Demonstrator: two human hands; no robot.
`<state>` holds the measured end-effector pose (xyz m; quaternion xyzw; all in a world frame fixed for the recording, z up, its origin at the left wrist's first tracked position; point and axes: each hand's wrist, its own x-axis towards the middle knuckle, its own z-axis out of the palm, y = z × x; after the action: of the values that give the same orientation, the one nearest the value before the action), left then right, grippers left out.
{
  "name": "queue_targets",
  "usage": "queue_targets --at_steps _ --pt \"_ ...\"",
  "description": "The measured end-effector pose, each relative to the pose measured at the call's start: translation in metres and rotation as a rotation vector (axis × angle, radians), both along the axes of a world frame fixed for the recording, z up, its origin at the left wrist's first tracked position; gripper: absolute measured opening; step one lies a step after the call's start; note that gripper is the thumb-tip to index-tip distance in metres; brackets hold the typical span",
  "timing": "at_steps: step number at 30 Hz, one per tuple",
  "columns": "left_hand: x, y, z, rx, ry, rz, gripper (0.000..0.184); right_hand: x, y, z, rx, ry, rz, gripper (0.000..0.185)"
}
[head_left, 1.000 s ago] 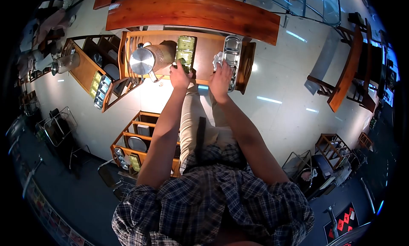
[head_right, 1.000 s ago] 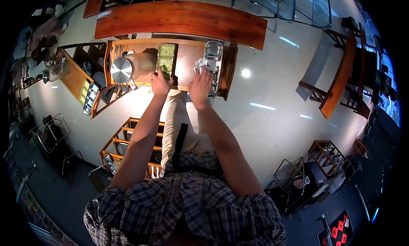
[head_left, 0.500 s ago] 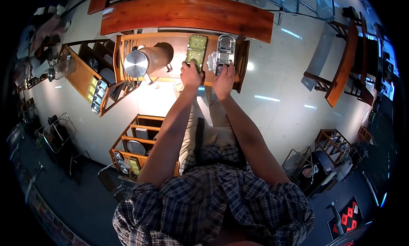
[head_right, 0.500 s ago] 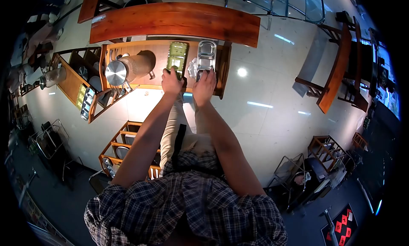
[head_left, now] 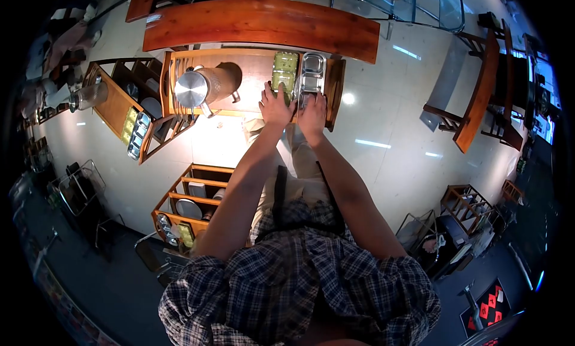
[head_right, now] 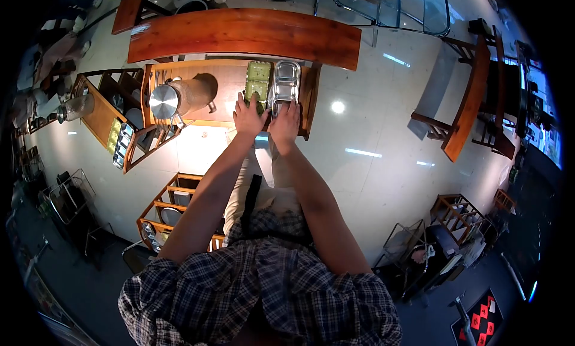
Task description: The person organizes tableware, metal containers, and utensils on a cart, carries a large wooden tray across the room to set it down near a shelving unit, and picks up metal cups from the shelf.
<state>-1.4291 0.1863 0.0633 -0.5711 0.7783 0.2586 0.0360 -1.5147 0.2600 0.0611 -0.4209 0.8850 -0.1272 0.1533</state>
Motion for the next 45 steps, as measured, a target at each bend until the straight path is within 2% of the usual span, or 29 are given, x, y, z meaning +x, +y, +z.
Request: queue_targets --at_steps 2,4,6,8,9,10,11,12,13,15,18,20,23,28,30,32,34,36,38,40,42,43,44,45 --pt "0.006 0.001 0.004 -0.068 0.01 -0.019 0.063 -0.001 0.0 0.007 0.019 0.007 0.027 0.053" --pt "0.014 0.005 0.007 -0.153 0.164 -0.025 0.052 -0.001 0.001 0.014 -0.047 0.072 0.065 0.052" --pt "0.019 0.007 0.021 -0.148 0.209 0.011 0.048 -0.003 0.001 0.026 -0.08 0.083 0.106 0.049" --pt "0.029 0.009 0.038 -0.032 0.288 0.002 0.041 -0.003 -0.002 0.039 -0.12 0.093 0.154 0.046" --pt "0.034 0.01 0.048 -0.125 0.373 0.009 0.031 -0.003 -0.004 0.047 -0.153 -0.048 0.19 0.037" --pt "0.055 0.007 0.048 -0.138 0.377 0.034 0.031 0.012 -0.01 0.049 -0.182 -0.184 0.229 0.028" --pt "0.062 0.01 0.055 -0.074 0.412 0.044 0.027 0.014 -0.01 0.055 -0.226 -0.145 0.287 0.017" --pt "0.071 0.012 0.064 -0.012 0.449 0.056 0.024 0.019 -0.01 0.058 -0.234 -0.149 0.318 0.017" --pt "0.081 0.015 0.072 -0.112 0.532 0.11 0.014 0.025 -0.009 0.061 -0.256 -0.247 0.346 0.014" --pt "0.105 0.022 0.084 -0.088 0.545 0.196 0.016 0.044 -0.01 0.073 -0.329 -0.373 0.392 0.006" --pt "0.165 0.03 0.084 -0.089 0.553 0.34 0.017 0.089 -0.016 0.076 -0.236 -0.482 0.566 0.006" --pt "0.204 0.035 0.086 -0.099 0.548 0.456 0.017 0.12 -0.019 0.081 -0.283 -0.501 0.67 0.008" --pt "0.269 0.042 0.088 -0.14 0.569 0.616 0.015 0.174 -0.029 0.09 -0.01 -0.569 0.755 0.019" --pt "0.393 0.043 0.091 -0.182 0.565 0.83 0.015 0.289 -0.056 0.088 0.174 -0.613 0.792 0.017" --pt "0.465 0.049 0.087 -0.191 0.551 0.868 0.016 0.346 -0.072 0.083 0.104 -0.823 0.85 0.013" --pt "0.504 0.051 0.088 -0.135 0.54 0.919 0.017 0.383 -0.087 0.081 -0.032 -0.744 0.898 0.007" --pt "0.545 0.059 0.08 -0.148 0.556 0.941 0.016 0.42 -0.1 0.074 -0.065 -0.717 0.887 0.009" --pt "0.575 0.064 0.074 -0.24 0.634 0.903 0.017 0.445 -0.113 0.068 0.044 -0.771 0.848 0.01" --pt "0.584 0.063 0.077 -0.155 0.698 0.975 0.017 0.45 -0.13 0.063 -0.048 -0.74 0.867 0.011" --pt "0.597 0.056 0.083 -0.097 0.656 1.046 0.017 0.466 -0.145 0.056 -0.047 -0.548 0.875 0.011" --pt "0.607 0.045 0.082 -0.067 0.645 1.106 0.018 0.48 -0.162 0.056 -0.062 -0.502 0.871 0.018" --pt "0.611 0.037 0.081 -0.008 0.598 1.118 0.021 0.484 -0.171 0.056 0.013 -0.467 0.863 0.026" --pt "0.618 0.03 0.075 -0.006 0.593 1.112 0.021 0.488 -0.178 0.041 -0.091 -0.458 0.898 0.031" --pt "0.616 0.019 0.069 0.002 0.624 1.055 0.021 0.487 -0.186 0.036 -0.065 -0.422 0.892 0.033"
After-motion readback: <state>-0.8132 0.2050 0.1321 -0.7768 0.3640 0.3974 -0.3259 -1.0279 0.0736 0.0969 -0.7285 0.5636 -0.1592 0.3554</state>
